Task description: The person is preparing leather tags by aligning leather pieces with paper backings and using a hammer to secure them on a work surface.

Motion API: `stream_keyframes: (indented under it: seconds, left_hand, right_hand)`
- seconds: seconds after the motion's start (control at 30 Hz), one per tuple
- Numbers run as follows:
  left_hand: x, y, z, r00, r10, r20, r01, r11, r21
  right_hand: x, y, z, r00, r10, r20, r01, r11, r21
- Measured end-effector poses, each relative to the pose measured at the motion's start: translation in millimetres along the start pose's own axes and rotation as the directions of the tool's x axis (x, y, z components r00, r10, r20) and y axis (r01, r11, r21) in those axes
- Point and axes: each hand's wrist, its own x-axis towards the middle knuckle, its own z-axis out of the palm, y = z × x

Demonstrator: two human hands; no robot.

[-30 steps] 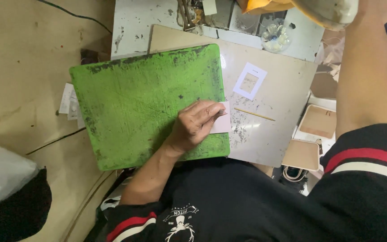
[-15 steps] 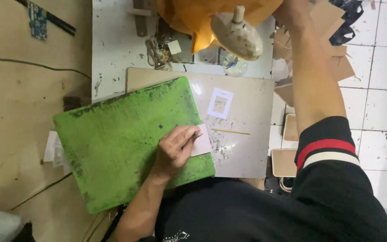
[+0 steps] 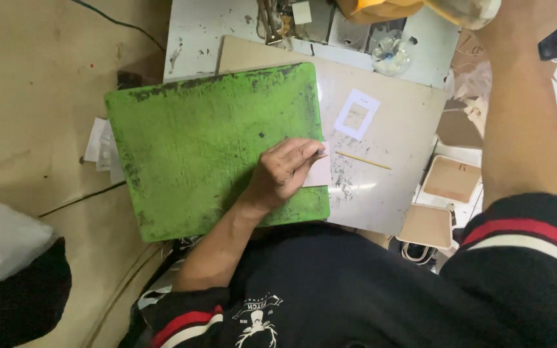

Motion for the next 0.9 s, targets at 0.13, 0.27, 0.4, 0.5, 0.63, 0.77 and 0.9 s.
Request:
stream_keyframes:
  seconds: [0.13,0.27,0.4,0.5,0.63,0.77,0.9]
  left_hand:
    - [-2,-2,-7,0.996,0.022,0.092,-0.023,1.000,0.010]
    - [-5,-5,-8,0.986,0.046,0.159,-0.047,0.999,0.003]
    - [-10,-7,-7,0.986,0.038,0.165,-0.040,0.999,0.006]
    - [-13,-7,-6,0.987,0.044,0.156,-0.051,0.998,0.040]
    - [-7,1,-9,0.993,0.025,0.118,-0.026,1.000,0.004]
    - [-5,1,-11,0.996,0.021,0.085,-0.021,1.000,-0.009]
    - [-12,-5,-8,0.990,-0.009,0.143,0.009,1.000,-0.002]
  right_hand:
    - [-56,-58,-23,0.999,0.034,0.028,-0.033,0.999,-0.029]
    - [-125,-163,-46,0.964,0.221,0.149,-0.233,0.970,0.070]
    - [-164,-237,-50,0.946,0.205,0.250,-0.240,0.963,0.120]
    - [-174,-263,-45,0.976,-0.114,0.184,0.068,0.969,0.237]
    - [-171,-280,-45,0.949,-0.269,0.163,0.222,0.939,0.262]
    - [-172,-278,-42,0.951,-0.269,0.152,0.215,0.929,0.300]
    - [-173,-276,-40,0.948,-0.277,0.155,0.213,0.917,0.337]
